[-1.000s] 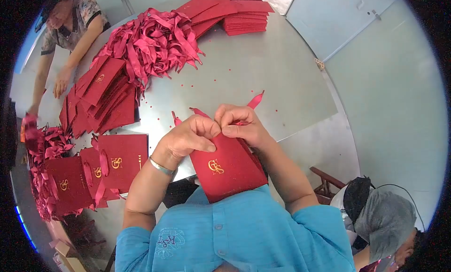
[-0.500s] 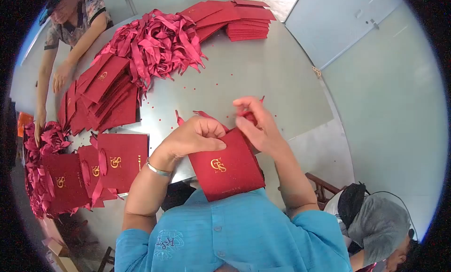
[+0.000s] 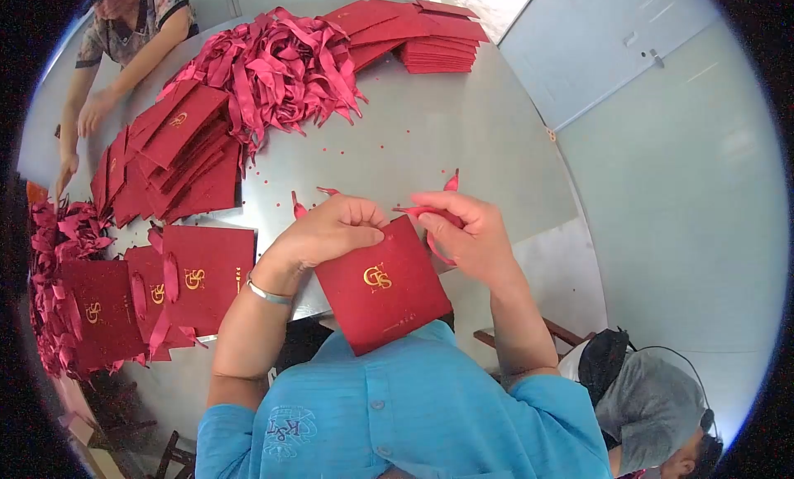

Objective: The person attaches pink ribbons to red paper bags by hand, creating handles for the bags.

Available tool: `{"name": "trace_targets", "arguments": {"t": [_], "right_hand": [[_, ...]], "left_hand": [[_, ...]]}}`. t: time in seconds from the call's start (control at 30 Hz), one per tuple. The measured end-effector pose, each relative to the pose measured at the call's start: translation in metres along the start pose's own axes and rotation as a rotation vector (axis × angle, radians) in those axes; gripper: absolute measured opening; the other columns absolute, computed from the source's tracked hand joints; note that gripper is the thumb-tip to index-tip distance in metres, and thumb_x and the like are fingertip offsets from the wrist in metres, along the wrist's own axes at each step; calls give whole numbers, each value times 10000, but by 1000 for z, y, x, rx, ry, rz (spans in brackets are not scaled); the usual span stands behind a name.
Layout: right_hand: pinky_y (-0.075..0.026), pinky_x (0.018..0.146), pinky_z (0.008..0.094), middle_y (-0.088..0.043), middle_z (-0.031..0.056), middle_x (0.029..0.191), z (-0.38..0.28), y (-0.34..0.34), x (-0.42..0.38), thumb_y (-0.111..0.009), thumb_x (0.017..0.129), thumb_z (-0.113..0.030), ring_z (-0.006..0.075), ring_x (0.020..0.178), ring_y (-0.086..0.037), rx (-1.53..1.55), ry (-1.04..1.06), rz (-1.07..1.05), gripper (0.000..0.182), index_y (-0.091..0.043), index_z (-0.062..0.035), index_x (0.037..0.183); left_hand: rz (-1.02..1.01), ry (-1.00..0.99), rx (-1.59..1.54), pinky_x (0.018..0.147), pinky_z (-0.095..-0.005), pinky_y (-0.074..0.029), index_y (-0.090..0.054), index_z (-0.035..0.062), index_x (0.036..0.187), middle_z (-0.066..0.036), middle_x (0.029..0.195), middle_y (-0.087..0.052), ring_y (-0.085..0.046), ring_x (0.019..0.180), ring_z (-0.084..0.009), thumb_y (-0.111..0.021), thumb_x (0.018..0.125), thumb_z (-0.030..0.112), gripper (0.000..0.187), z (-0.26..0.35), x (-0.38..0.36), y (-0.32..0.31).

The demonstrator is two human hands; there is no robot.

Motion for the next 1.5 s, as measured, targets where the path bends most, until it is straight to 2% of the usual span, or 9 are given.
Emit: {"name": "trace_targets", "arguments": {"t": [0.3, 0.4, 0.53, 0.6, 1.03, 1.1, 1.3, 1.43, 1.5], "right_hand": [[-416, 498, 196, -621, 44, 775, 1, -11, -8, -662, 787, 81, 45, 622, -549, -180, 240, 0, 110, -655, 11, 872], [-417, 508, 192, -628, 50, 788, -5, -9, -10, -654, 760, 94, 49, 634, -557, -324, 267, 26, 116, -623, -1, 819], [-424, 511, 203, -639, 56, 788, -5, -15, -16, -646, 736, 101, 65, 633, -572, -262, 311, 36, 140, -610, -14, 808], [-432, 508, 212, -645, 59, 775, -6, -20, -16, -639, 723, 105, 84, 629, -586, -289, 469, -9, 157, -618, -21, 815], [-444, 491, 216, -635, 61, 742, -8, -28, -10, -655, 727, 91, 103, 600, -588, -406, 441, 46, 129, -631, -8, 806], [-471, 512, 287, -588, 71, 687, -11, -29, -10, -668, 706, 57, 179, 580, -593, -430, 408, 73, 138, -610, -37, 789], [-478, 510, 323, -593, 88, 699, -17, -31, -9, -661, 694, 51, 238, 591, -601, -520, 437, 69, 131, -597, -32, 773], [-456, 475, 287, -613, 87, 722, -14, -32, -9, -655, 708, 68, 194, 571, -591, -593, 506, 58, 122, -615, -16, 786], [-466, 482, 338, -595, 93, 707, -16, -35, -10, -651, 694, 48, 253, 577, -586, -706, 510, 39, 109, -592, -21, 755]], "left_hand": [[59, 54, -71, 672, -207, -469, -651, -22, 960, -9, 863, -664, -588, 764, -55, -561, 879, 24, 130, 2, -1, -1], [70, 35, -14, 671, -208, -471, -652, -26, 970, -9, 863, -663, -586, 767, -53, -563, 882, 32, 138, 0, 0, 1], [76, 34, 11, 669, -208, -470, -654, -31, 968, -7, 855, -661, -582, 763, -51, -566, 879, 32, 141, -1, 1, 1], [76, 20, 38, 668, -207, -468, -656, -32, 964, -4, 851, -660, -578, 761, -50, -568, 876, 33, 141, -1, 1, 1], [97, 32, 100, 661, -206, -458, -655, -42, 968, -12, 844, -660, -572, 756, -52, -565, 872, 18, 144, 0, 1, -2], [82, -5, 113, 652, -207, -453, -654, -45, 963, -10, 830, -656, -566, 746, -52, -568, 871, 17, 140, 1, 0, -2], [90, -13, 139, 647, -210, -452, -656, -49, 958, -13, 819, -656, -562, 741, -51, -567, 871, 18, 140, -1, 1, -2], [104, -2, 199, 655, -218, -459, -655, -52, 960, -26, 823, -664, -571, 746, -60, -566, 870, 21, 146, -2, 3, -3], [118, 1, 236, 667, -227, -467, -654, -52, 956, -44, 826, -671, -581, 754, -74, -571, 859, 17, 145, -4, 4, -4]]}}
Point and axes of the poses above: each hand's wrist, its own x-axis towards the middle knuckle, its own y-axis out of the back of the hand, z = x × y, the point moved 2 cm from there along x, towards the middle knuckle
